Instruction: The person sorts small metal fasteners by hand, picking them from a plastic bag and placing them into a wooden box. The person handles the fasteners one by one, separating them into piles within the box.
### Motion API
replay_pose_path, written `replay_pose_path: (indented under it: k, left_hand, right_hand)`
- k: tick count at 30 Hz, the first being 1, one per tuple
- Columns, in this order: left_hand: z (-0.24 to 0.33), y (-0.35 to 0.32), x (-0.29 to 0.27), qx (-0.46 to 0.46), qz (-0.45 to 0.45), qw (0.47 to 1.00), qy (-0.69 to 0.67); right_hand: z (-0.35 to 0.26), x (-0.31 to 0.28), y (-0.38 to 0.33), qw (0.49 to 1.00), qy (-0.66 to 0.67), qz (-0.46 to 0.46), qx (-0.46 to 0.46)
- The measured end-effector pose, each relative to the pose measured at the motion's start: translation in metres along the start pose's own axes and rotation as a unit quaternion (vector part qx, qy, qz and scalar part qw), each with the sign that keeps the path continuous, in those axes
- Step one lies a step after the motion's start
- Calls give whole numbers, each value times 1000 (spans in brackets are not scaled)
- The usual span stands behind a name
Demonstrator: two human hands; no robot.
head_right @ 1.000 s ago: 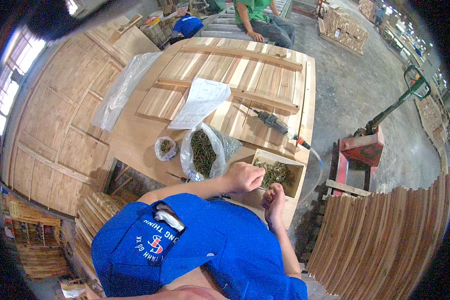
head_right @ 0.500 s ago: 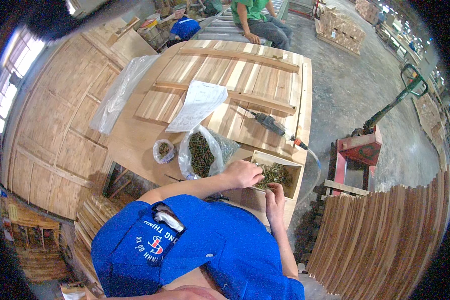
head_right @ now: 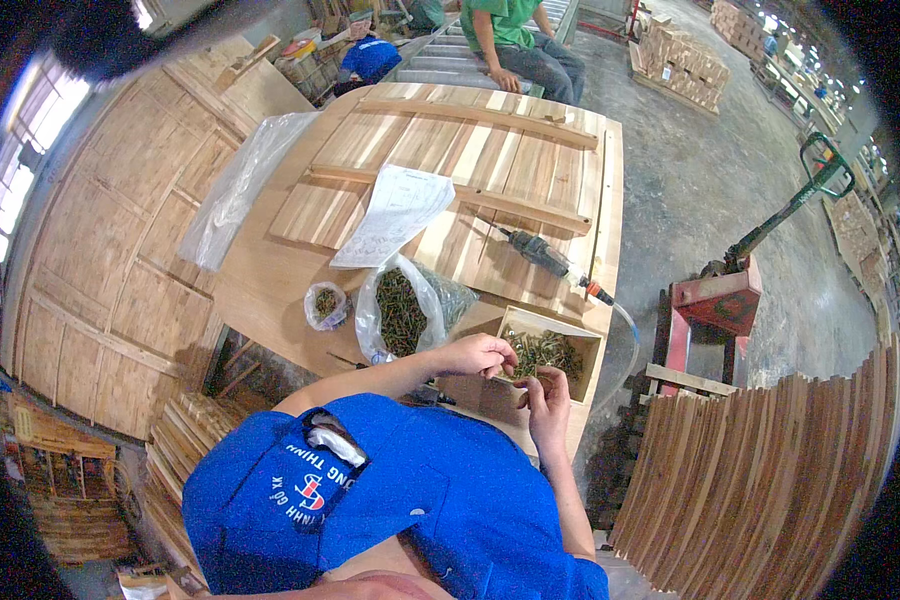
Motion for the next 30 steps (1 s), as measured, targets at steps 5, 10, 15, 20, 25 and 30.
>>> replay_pose_path:
  k: [5,10,15,20,25,30]
  left_hand:
    - [10,-5,11,27,47,990,-133]
    - [25,-10,18,8,24,974,-227]
    - [22,-12,27,12,25,968,-250]
    - [21,-13,25,21,21,966,-259]
    - [23,-15,24,18,21,971,-238]
    - [24,-15,26,80,59,982,-163]
  right_hand:
    - [7,-8,3,1000,-27,-2,-6]
    - [8,-13,2,996,-91,-1,22]
    - [10,-7,-1,999,-38,-31,12]
    - [10,-8,-2,999,-33,-33,0]
    - [5,-7,-4,998,-47,-37,7]
    - [3,-5,-6,998,-61,-30,13]
Point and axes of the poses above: each hand's wrist, its own y-axis towards the middle knuckle, its own x-axis out of the palm, z = x × y, the point moved 2 cm from there along y, towards the middle knuckle, and after that the axes turned 5 degrees about -z, right-handed, at the moved point
